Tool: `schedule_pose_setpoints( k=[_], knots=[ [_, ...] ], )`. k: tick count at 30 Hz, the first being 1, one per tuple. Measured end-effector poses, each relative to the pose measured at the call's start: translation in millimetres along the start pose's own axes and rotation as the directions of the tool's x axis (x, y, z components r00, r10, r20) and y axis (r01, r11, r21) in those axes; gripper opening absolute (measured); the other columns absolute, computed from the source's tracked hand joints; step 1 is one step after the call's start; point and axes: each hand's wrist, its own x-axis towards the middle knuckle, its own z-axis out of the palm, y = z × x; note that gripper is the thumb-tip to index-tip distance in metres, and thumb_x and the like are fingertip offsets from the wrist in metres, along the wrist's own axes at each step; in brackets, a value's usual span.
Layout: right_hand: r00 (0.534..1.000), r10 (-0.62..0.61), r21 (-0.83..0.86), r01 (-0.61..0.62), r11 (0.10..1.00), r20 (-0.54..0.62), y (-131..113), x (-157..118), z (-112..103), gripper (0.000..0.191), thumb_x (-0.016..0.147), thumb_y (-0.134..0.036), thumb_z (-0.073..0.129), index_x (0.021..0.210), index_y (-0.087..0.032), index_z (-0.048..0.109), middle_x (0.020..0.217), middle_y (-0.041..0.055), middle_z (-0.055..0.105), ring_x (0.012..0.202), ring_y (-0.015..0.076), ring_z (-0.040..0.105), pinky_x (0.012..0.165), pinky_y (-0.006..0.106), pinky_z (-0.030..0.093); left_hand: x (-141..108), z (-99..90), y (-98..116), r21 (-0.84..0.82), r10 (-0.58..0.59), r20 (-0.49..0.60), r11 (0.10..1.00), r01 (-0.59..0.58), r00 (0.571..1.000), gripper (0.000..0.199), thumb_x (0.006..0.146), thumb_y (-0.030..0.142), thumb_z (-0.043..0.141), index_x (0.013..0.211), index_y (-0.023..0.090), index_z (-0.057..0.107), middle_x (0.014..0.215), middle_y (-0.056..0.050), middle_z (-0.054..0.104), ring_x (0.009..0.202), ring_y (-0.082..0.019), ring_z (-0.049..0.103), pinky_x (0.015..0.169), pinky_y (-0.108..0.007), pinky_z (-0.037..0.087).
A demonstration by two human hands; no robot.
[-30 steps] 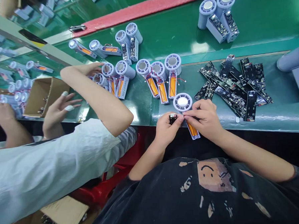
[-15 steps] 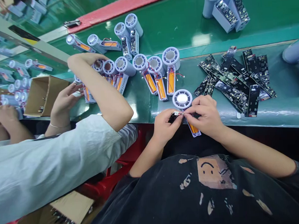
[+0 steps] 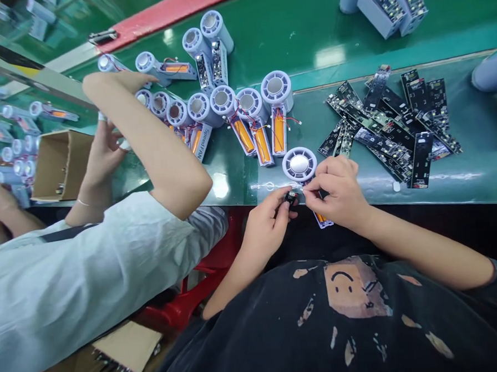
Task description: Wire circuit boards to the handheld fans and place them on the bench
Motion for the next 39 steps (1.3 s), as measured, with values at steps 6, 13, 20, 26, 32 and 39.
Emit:
schedule_pose_setpoints(
  k=[6, 13, 20, 26, 32, 39],
  knots=[
    [0.992, -0.118, -0.110, 0.114, 0.987, -0.032, -7.1, 2.6, 5.1, 0.024, 0.085, -0.019, 0.061, 0.061, -0.022, 0.061, 0.074, 0.0005, 0.057, 0.083, 0.0203, 0.045, 0.080, 0.039, 0.025, -0.8, 6.7, -4.0, 0.142, 0.044, -0.090, 0.989, -0.031, 0.995, 0.029, 0.092, 0.014, 0.053, 0.119, 0.019, 0.064, 0.110, -0.005, 0.074, 0.065, -0.010, 0.073, 0.062, -0.021, 0.060],
    [0.989, -0.148, -0.149, 0.143, 0.978, -0.023, -10.8, 4.0, 5.3, 0.025, 0.084, -0.018, 0.062, 0.059, -0.021, 0.060, 0.074, 0.0008, 0.057, 0.085, 0.0208, 0.043, 0.077, 0.039, 0.022, 0.9, 4.4, -2.1, 0.437, 0.271, -0.121, 0.878, -0.194, 0.955, 0.029, 0.092, 0.012, 0.053, 0.118, 0.019, 0.065, 0.110, -0.005, 0.076, 0.091, -0.017, 0.076, 0.086, -0.031, 0.061],
    [0.983, -0.181, -0.214, 0.170, 0.962, -0.032, -8.4, 2.4, 7.1, 0.025, 0.084, -0.017, 0.062, 0.060, -0.021, 0.056, 0.073, 0.0013, 0.057, 0.085, 0.0219, 0.044, 0.074, 0.040, 0.022, 4.3, 7.0, -4.3, 0.486, 0.420, -0.098, 0.812, -0.325, 0.902, 0.032, 0.088, 0.007, 0.056, 0.114, 0.020, 0.068, 0.111, -0.004, 0.077, 0.101, -0.017, 0.073, 0.093, -0.031, 0.060],
    [0.981, -0.194, -0.226, 0.188, 0.956, -0.002, -10.8, 3.0, 4.0, 0.028, 0.086, -0.017, 0.063, 0.060, -0.020, 0.052, 0.074, 0.0018, 0.059, 0.085, 0.0218, 0.045, 0.073, 0.041, 0.024, 3.3, 8.0, -8.6, 0.067, 0.175, -0.088, 0.983, -0.169, 0.981, 0.030, 0.090, 0.014, 0.060, 0.117, 0.022, 0.070, 0.117, -0.005, 0.072, 0.065, -0.008, 0.070, 0.065, -0.023, 0.061],
    [0.981, -0.194, -0.154, 0.194, 0.969, 0.018, -6.6, 0.4, 5.8, 0.031, 0.092, -0.020, 0.060, 0.062, -0.020, 0.055, 0.074, 0.0007, 0.058, 0.084, 0.0204, 0.045, 0.074, 0.039, 0.023, 2.2, 11.2, -17.8, -0.037, 0.196, -0.131, 0.979, -0.203, 0.972, 0.029, 0.089, 0.015, 0.063, 0.114, 0.024, 0.073, 0.111, -0.004, 0.071, 0.058, -0.004, 0.065, 0.053, -0.017, 0.055],
    [0.985, -0.169, -0.097, 0.171, 0.980, 0.024, -1.6, -5.5, 4.6, 0.024, 0.095, -0.024, 0.058, 0.072, -0.022, 0.062, 0.082, 0.0022, 0.059, 0.086, 0.0209, 0.049, 0.076, 0.039, 0.030, 3.1, 15.3, -23.8, -0.120, 0.151, -0.143, 0.978, -0.168, 0.978, 0.025, 0.088, 0.017, 0.063, 0.111, 0.020, 0.073, 0.107, -0.005, 0.072, 0.054, -0.004, 0.064, 0.047, -0.015, 0.051]
  ],
)
